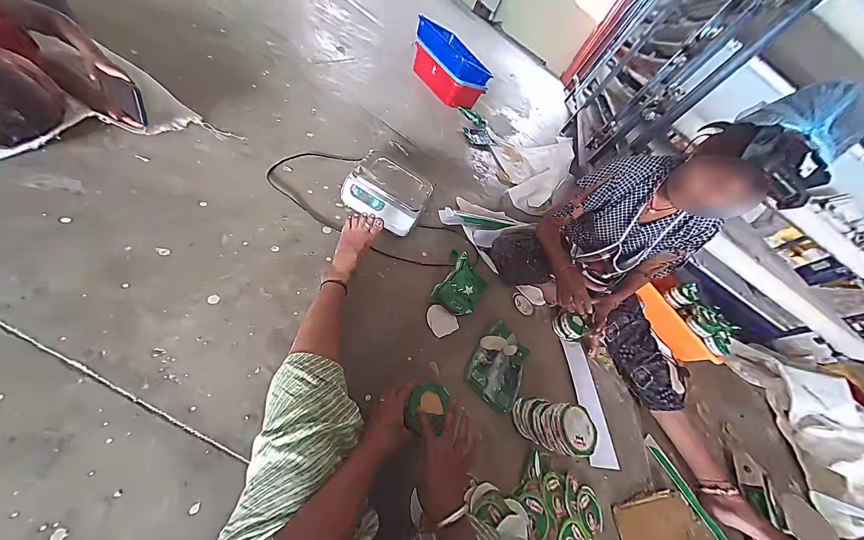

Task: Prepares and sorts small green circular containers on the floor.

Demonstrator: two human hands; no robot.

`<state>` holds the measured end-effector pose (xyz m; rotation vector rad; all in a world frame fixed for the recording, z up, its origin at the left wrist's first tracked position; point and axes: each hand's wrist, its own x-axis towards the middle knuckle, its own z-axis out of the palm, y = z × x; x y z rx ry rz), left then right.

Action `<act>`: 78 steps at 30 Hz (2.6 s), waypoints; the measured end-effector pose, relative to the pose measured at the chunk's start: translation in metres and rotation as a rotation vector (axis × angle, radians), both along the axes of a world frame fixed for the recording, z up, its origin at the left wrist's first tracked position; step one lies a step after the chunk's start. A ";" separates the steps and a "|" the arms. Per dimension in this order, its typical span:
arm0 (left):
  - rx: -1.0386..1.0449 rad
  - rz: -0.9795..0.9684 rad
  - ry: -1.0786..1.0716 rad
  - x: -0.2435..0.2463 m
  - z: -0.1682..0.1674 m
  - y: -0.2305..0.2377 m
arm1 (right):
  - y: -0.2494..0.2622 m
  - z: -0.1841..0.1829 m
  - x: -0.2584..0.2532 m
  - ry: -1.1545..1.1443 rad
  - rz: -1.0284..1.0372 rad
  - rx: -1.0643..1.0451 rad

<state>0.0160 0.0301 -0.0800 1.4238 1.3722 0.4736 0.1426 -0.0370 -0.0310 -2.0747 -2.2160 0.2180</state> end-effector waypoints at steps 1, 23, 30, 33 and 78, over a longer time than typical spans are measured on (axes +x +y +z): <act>0.001 -0.003 0.006 -0.001 0.000 -0.001 | 0.000 0.000 0.000 -0.060 0.036 0.023; -0.047 -0.020 0.080 -0.002 0.009 -0.002 | 0.042 0.002 -0.003 0.027 -0.038 -0.063; -0.012 -0.001 0.085 0.001 0.012 -0.006 | 0.038 0.028 0.028 0.015 -0.111 -0.024; 0.001 0.013 0.064 0.005 0.010 -0.006 | 0.059 0.023 0.026 0.007 -0.147 -0.117; 0.081 -0.012 0.214 0.005 0.007 -0.004 | -0.034 0.000 0.018 0.088 -0.101 0.015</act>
